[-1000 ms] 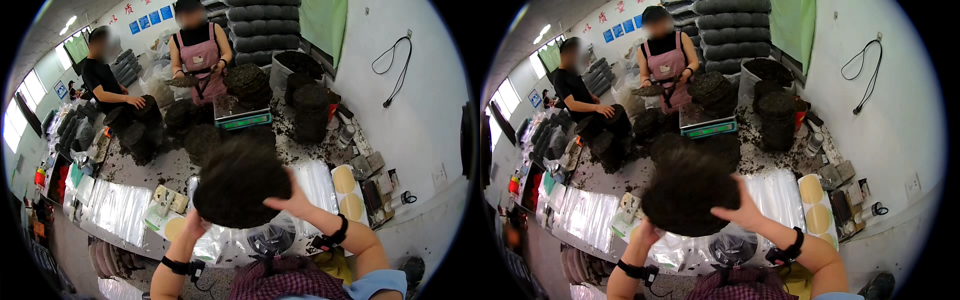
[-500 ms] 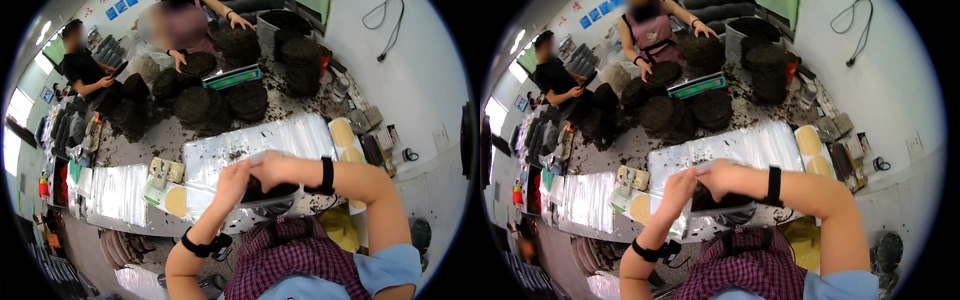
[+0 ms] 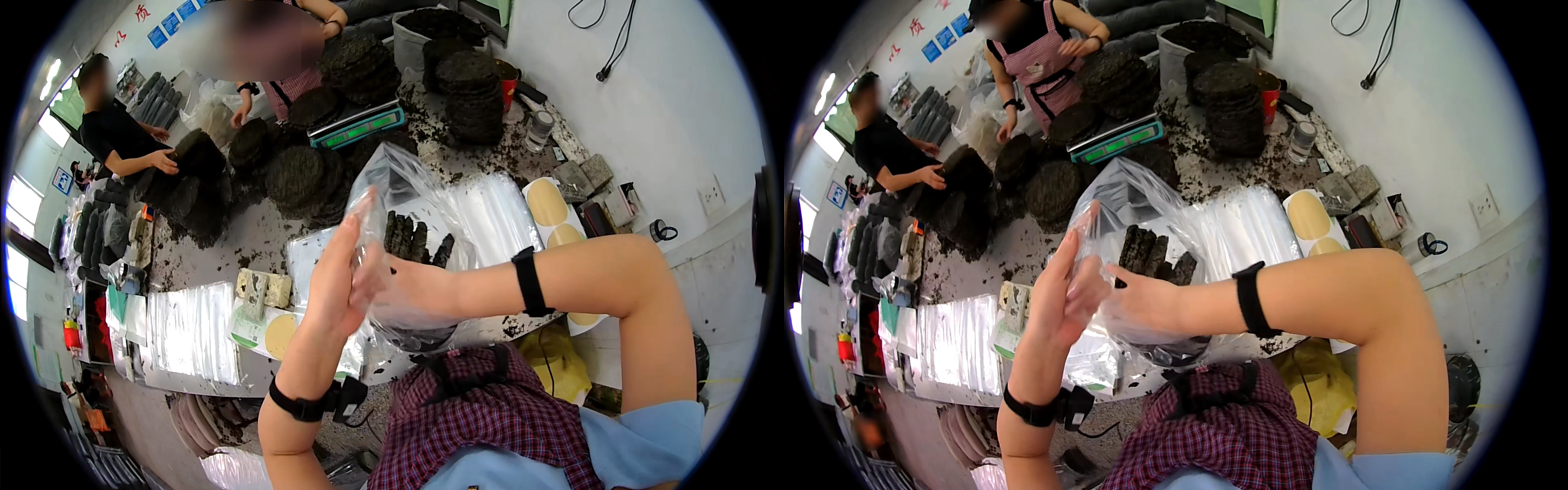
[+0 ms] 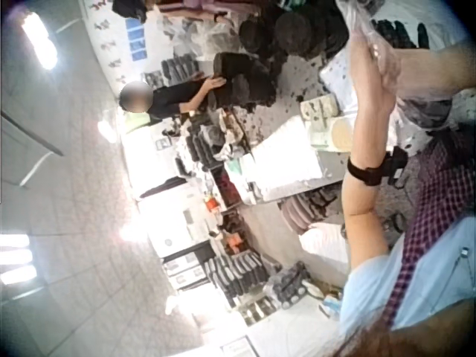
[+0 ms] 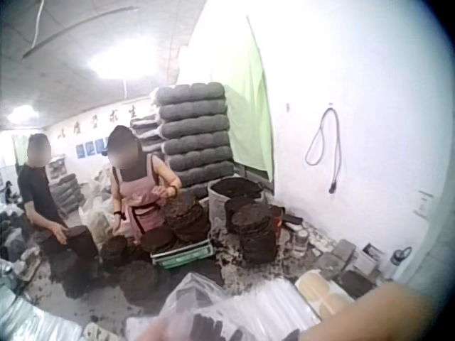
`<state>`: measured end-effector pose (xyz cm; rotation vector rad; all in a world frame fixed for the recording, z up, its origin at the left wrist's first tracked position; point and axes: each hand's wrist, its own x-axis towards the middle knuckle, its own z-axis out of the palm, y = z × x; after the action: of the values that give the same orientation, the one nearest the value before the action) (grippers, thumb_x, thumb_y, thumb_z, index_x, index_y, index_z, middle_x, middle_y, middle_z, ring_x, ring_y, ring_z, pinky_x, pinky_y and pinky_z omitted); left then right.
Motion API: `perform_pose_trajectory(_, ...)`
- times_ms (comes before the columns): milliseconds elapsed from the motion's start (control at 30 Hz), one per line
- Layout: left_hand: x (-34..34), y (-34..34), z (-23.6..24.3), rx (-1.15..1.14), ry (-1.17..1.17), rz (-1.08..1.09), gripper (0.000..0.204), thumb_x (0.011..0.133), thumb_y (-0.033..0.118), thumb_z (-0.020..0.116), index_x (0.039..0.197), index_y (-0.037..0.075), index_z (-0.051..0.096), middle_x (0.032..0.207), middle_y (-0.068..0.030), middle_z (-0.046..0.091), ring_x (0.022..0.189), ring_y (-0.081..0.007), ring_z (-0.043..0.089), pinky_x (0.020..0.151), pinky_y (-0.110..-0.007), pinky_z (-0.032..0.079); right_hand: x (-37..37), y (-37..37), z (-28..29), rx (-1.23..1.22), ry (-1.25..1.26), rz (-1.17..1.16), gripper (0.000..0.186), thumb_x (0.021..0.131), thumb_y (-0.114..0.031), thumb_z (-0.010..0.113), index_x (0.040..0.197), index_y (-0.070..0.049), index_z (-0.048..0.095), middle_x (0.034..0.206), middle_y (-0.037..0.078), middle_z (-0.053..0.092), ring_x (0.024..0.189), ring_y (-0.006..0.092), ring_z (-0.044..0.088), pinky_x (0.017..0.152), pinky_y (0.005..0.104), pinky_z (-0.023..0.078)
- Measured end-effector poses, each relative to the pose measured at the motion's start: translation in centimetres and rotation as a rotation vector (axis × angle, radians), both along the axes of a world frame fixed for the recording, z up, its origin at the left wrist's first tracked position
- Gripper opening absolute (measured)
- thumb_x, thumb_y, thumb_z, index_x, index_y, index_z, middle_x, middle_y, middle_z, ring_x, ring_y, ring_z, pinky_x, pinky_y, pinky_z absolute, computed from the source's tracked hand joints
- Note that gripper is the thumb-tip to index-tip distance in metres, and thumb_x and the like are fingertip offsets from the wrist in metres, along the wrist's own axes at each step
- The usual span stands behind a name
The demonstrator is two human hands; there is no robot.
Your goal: The person is packing round tea cakes into plastic bags, sealing the bags by hand, and applying circular green labels to the top of each package.
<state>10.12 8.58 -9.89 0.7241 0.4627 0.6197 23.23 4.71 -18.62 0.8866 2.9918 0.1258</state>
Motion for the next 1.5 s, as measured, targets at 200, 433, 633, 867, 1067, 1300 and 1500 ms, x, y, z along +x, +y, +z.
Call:
perform_pose_trajectory(200, 1.0, -5.9, 7.1, 0.048, 0.077, 0.000, 0.052, 0.102, 0.037, 0.030, 0.142, 0.004, 0.032, 0.095, -0.0036, 0.055, 0.078, -0.0095, 0.053, 0.071, -0.022, 0.042, 0.9, 3.3, 0.0, -0.613, 0.174, -0.132, 0.047, 0.075, -0.021, 0.066, 0.120, -0.010, 0.057, 0.121, 0.010, 0.056, 0.119, 0.0277, 0.047, 0.106, 0.0506, 0.028)
perform_pose_trajectory(433, 1.0, -6.6, 8.7, -0.156, -0.069, -0.144, 0.055, 0.102, 0.040, 0.030, 0.144, 0.006, 0.026, 0.080, -0.0026, 0.059, 0.059, -0.0082, 0.053, 0.053, -0.020, 0.043, 1.9, 0.4, 2.1, -0.242, 0.039, -0.064, 0.053, 0.074, -0.023, 0.070, 0.122, -0.005, 0.053, 0.120, 0.014, 0.052, 0.116, 0.0311, 0.046, 0.103, 0.0469, 0.032)
perform_pose_trajectory(633, 4.5, -8.1, 4.5, -0.087, -0.217, -0.402, 0.037, 0.101, 0.041, 0.034, 0.125, 0.013, 0.043, 0.052, 0.0055, 0.039, 0.037, -0.0036, 0.029, 0.034, -0.018, 0.022, 1.2, 5.3, -1.2, -0.526, 0.277, -0.084, 0.060, 0.074, -0.025, 0.074, 0.123, -0.001, 0.050, 0.120, 0.017, 0.050, 0.113, 0.0341, 0.046, 0.101, 0.0437, 0.035)
perform_pose_trajectory(867, 8.5, -11.6, 4.4, -0.206, -0.749, -0.664, 0.040, 0.101, 0.036, 0.038, 0.132, 0.013, 0.048, 0.058, 0.0037, 0.038, 0.046, -0.0059, 0.033, 0.042, -0.021, 0.026, 2.5, 9.1, -5.6, -1.513, 0.521, -0.766, 0.073, 0.076, -0.032, 0.076, 0.136, -0.006, 0.044, 0.134, 0.013, 0.047, 0.123, 0.0240, 0.044, 0.101, 0.0328, 0.036)
perform_pose_trajectory(1067, 4.7, -9.0, 4.7, -0.265, -0.940, -0.625, 0.040, 0.100, 0.039, 0.039, 0.121, 0.009, 0.055, 0.053, 0.0052, 0.036, 0.042, -0.0054, 0.031, 0.040, -0.020, 0.023, 1.8, 3.2, -11.4, -0.858, 0.525, -0.816, 0.090, 0.074, -0.034, 0.077, 0.139, 0.006, 0.028, 0.134, 0.025, 0.042, 0.123, 0.0344, 0.044, 0.103, 0.0389, 0.036)
perform_pose_trajectory(1300, 1.4, -7.0, 5.2, -0.219, -0.916, -0.500, 0.044, 0.100, 0.040, 0.039, 0.121, 0.003, 0.050, 0.048, 0.0060, 0.035, 0.037, -0.0041, 0.031, 0.037, -0.017, 0.023, 0.3, -1.4, -1.5, -0.880, -0.441, -0.451, 0.091, 0.077, -0.034, 0.072, 0.140, 0.007, 0.021, 0.134, 0.026, 0.035, 0.125, 0.0358, 0.039, 0.105, 0.0353, 0.034)
perform_pose_trajectory(1500, -1.4, -3.1, 0.9, -0.062, -0.514, -0.244, 0.056, 0.103, 0.034, 0.028, 0.150, 0.008, 0.010, 0.052, 0.0065, 0.037, 0.038, -0.0027, 0.030, 0.040, -0.014, 0.028, -2.6, 0.6, 9.1, -1.135, -0.617, -0.241, 0.059, 0.086, -0.025, 0.063, 0.132, 0.005, 0.040, 0.117, 0.017, 0.055, 0.111, 0.0247, 0.053, 0.097, 0.0289, 0.042)
